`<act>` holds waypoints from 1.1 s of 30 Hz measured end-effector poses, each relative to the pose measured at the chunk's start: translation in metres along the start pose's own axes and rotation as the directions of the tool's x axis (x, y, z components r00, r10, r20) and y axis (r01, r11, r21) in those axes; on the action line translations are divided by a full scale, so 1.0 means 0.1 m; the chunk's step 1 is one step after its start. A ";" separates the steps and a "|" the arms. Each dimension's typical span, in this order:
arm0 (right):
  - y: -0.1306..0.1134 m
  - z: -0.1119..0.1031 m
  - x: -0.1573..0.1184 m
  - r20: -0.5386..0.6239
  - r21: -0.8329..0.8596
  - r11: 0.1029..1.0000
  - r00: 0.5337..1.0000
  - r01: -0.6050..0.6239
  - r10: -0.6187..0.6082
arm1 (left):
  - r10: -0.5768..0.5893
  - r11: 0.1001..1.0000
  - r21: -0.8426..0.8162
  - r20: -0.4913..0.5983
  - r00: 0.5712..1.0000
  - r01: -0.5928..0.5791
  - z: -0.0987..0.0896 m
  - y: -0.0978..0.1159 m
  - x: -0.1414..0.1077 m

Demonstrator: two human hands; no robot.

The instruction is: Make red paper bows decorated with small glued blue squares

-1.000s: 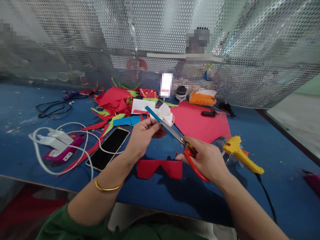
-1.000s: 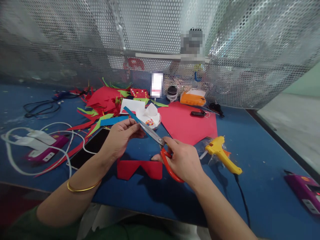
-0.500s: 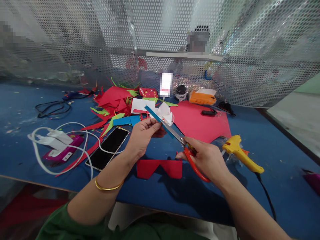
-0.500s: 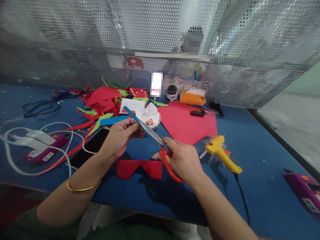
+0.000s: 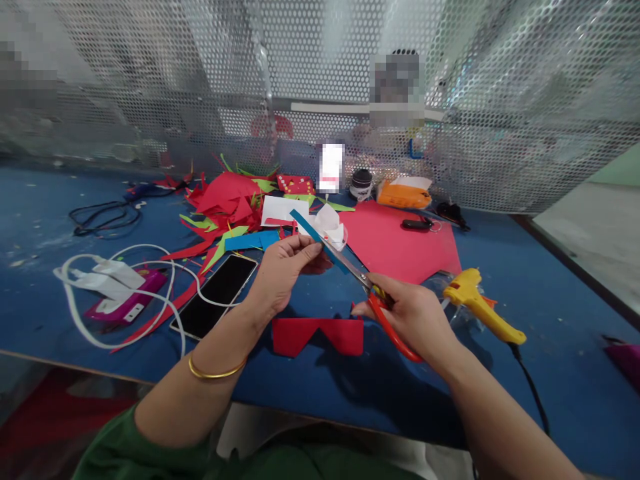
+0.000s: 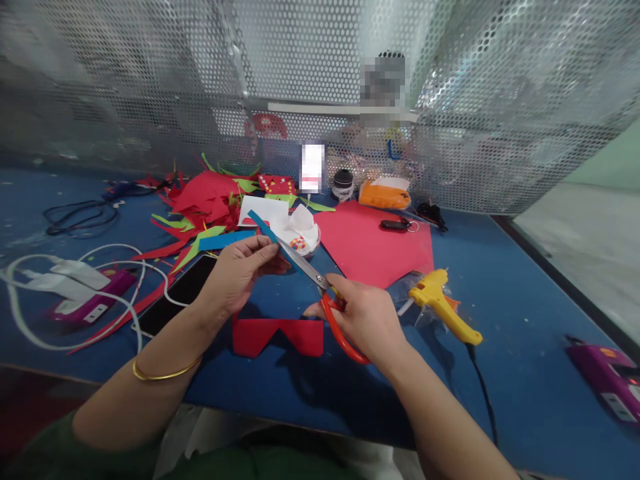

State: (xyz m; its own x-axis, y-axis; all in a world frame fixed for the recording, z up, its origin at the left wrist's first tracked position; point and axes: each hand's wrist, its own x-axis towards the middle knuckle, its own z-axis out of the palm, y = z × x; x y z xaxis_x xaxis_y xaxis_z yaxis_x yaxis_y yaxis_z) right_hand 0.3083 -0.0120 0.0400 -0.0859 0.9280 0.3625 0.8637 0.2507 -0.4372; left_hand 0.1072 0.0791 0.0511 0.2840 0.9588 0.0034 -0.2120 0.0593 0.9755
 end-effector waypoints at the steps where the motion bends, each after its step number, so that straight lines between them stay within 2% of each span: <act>1: 0.00 -0.01 0.00 0.020 0.030 0.999 1.000 -0.020 0.020 | -0.001 1.000 -0.009 -0.003 1.000 0.001 0.00 0.01 0.00; 6: 0.00 -0.02 0.00 0.085 0.106 0.992 0.995 -0.065 0.057 | 0.052 0.998 -0.033 -0.053 0.997 -0.053 -0.02 0.07 0.02; 14: 0.01 0.01 -0.01 -0.020 -0.019 0.999 0.999 0.038 -0.038 | 0.076 0.997 -0.003 -0.074 0.994 -0.076 -0.02 0.08 0.02; 24: -0.01 0.00 -0.01 -0.048 -0.099 0.988 0.992 0.115 -0.120 | 0.066 0.998 0.024 -0.042 0.997 -0.065 0.01 0.02 0.00; 33: -0.01 0.05 0.00 -0.068 -0.077 0.992 0.992 0.105 -0.110 | 0.054 0.998 0.013 -0.030 0.998 -0.054 0.04 -0.04 -0.01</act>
State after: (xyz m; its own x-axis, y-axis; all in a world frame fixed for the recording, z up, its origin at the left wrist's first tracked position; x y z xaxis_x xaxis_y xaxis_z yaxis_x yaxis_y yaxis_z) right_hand 0.3050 -0.0113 0.0363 -0.1468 0.8739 0.4634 0.8855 0.3248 -0.3322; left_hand 0.1117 0.0767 0.0482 0.2435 0.9686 0.0496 -0.2149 0.0040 0.9766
